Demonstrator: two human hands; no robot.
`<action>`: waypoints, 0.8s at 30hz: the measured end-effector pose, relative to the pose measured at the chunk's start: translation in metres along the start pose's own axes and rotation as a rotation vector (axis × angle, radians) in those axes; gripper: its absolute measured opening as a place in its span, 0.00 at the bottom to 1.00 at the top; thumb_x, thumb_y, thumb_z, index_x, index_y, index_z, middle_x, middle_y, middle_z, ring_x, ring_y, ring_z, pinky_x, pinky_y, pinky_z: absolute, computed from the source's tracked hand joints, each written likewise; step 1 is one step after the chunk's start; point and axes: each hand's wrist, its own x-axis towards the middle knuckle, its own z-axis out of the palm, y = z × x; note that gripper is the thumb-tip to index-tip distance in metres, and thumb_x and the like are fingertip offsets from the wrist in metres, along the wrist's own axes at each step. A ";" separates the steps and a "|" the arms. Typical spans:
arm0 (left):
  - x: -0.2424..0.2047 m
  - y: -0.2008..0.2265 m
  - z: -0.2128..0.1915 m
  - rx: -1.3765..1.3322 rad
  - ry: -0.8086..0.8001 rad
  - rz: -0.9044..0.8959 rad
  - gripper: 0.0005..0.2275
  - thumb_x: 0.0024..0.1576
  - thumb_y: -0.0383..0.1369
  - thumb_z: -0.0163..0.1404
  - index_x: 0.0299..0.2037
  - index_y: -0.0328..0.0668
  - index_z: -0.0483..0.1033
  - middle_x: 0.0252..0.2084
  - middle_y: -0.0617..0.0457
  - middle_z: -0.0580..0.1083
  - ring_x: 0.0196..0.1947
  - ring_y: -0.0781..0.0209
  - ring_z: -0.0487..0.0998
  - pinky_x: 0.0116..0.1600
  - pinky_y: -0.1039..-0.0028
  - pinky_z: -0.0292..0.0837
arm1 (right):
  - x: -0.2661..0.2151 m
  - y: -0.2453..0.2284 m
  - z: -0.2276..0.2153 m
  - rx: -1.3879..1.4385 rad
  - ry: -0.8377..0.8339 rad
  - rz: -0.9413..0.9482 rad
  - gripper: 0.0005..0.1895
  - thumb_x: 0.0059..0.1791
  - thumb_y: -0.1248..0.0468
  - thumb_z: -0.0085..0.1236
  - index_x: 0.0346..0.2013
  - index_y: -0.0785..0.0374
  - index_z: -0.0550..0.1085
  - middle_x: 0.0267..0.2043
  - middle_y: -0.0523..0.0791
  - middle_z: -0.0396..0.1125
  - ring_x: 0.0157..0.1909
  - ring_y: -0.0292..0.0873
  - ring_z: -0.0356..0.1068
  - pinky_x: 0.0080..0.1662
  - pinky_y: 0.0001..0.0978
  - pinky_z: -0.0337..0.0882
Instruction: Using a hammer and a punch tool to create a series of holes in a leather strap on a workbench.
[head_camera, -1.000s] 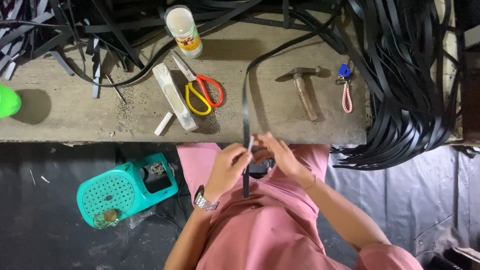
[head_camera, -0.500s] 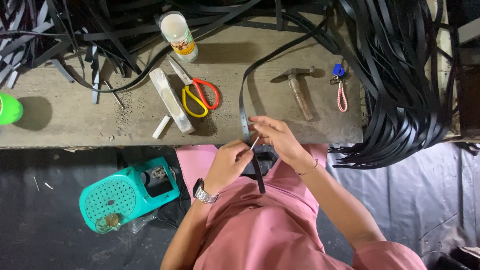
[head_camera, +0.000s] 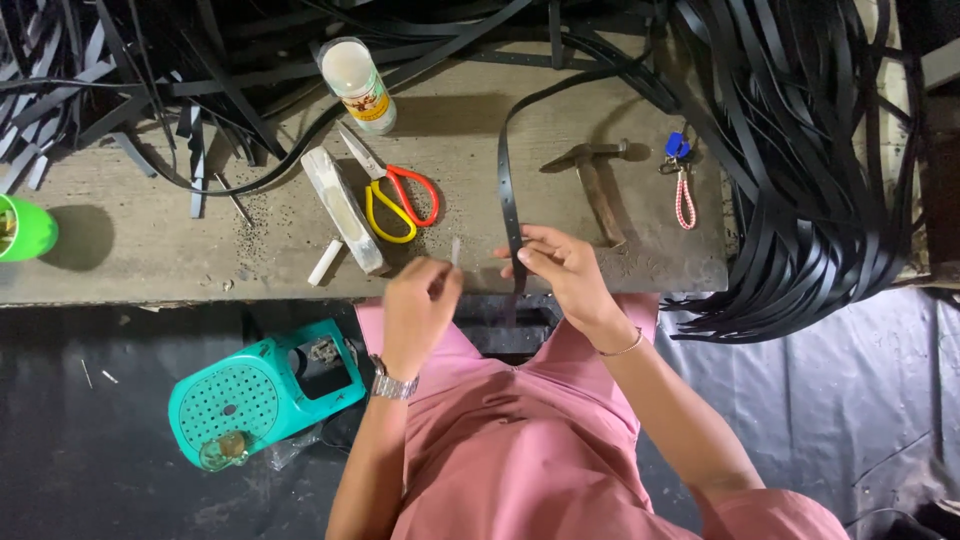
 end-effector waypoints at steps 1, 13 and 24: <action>0.005 -0.002 -0.002 0.162 0.060 -0.033 0.10 0.64 0.33 0.47 0.37 0.40 0.81 0.31 0.46 0.76 0.30 0.49 0.80 0.38 0.66 0.74 | -0.002 -0.004 0.001 -0.004 0.002 -0.019 0.18 0.51 0.73 0.55 0.56 0.77 0.71 0.41 0.59 0.75 0.38 0.52 0.79 0.44 0.39 0.78; 0.035 0.010 0.020 0.432 0.457 0.439 0.07 0.58 0.30 0.56 0.46 0.43 0.78 0.43 0.47 0.73 0.43 0.48 0.78 0.44 0.64 0.78 | -0.020 -0.011 -0.001 0.038 0.097 -0.034 0.14 0.51 0.74 0.52 0.51 0.77 0.73 0.34 0.58 0.73 0.32 0.50 0.77 0.35 0.38 0.77; 0.075 0.064 0.070 0.255 -0.023 1.136 0.14 0.67 0.46 0.42 0.42 0.47 0.74 0.26 0.54 0.73 0.26 0.57 0.78 0.39 0.73 0.73 | -0.073 -0.029 -0.068 -0.641 0.128 -0.095 0.09 0.53 0.67 0.53 0.39 0.66 0.80 0.27 0.52 0.73 0.36 0.38 0.66 0.34 0.37 0.70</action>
